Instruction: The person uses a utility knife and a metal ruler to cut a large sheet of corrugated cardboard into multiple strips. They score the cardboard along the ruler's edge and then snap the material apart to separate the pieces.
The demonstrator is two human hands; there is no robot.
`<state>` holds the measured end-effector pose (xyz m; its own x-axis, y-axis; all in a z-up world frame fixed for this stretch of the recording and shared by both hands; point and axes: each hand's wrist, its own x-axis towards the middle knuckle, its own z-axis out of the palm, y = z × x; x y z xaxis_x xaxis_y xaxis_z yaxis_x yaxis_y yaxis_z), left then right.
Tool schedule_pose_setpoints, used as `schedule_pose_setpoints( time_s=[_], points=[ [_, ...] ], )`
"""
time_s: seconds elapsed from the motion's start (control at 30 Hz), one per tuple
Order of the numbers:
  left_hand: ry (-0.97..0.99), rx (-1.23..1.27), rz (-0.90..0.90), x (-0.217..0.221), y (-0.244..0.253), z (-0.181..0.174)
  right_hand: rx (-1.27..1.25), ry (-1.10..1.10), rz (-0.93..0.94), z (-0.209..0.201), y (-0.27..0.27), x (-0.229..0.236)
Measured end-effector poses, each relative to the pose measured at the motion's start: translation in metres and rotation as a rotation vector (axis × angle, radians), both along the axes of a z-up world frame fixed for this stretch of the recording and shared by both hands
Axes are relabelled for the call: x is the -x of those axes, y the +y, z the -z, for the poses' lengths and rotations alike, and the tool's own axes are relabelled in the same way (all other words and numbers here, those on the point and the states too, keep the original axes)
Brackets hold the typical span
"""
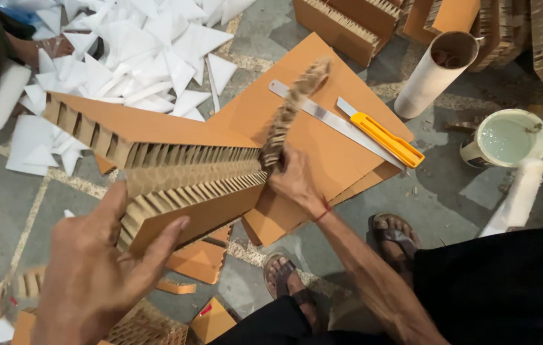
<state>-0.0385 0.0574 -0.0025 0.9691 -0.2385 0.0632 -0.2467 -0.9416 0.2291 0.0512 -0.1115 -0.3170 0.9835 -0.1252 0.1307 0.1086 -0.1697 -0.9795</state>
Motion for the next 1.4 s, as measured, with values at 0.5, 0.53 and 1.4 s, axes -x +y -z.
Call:
schedule_pose_setpoints(
  time_s=[0.5,0.53,1.4],
  points=[
    [0.001,0.121,-0.135,0.010,0.008,-0.003,-0.400,-0.166,0.291,-0.070,-0.140,0.028],
    [-0.056,0.118,-0.071,0.008,0.009,-0.002,-0.425,-0.201,0.280,-0.081,-0.153,0.034],
    [-0.176,0.002,0.263,-0.108,0.004,0.136,0.304,0.237,-0.276,-0.112,-0.122,-0.027]
  ],
)
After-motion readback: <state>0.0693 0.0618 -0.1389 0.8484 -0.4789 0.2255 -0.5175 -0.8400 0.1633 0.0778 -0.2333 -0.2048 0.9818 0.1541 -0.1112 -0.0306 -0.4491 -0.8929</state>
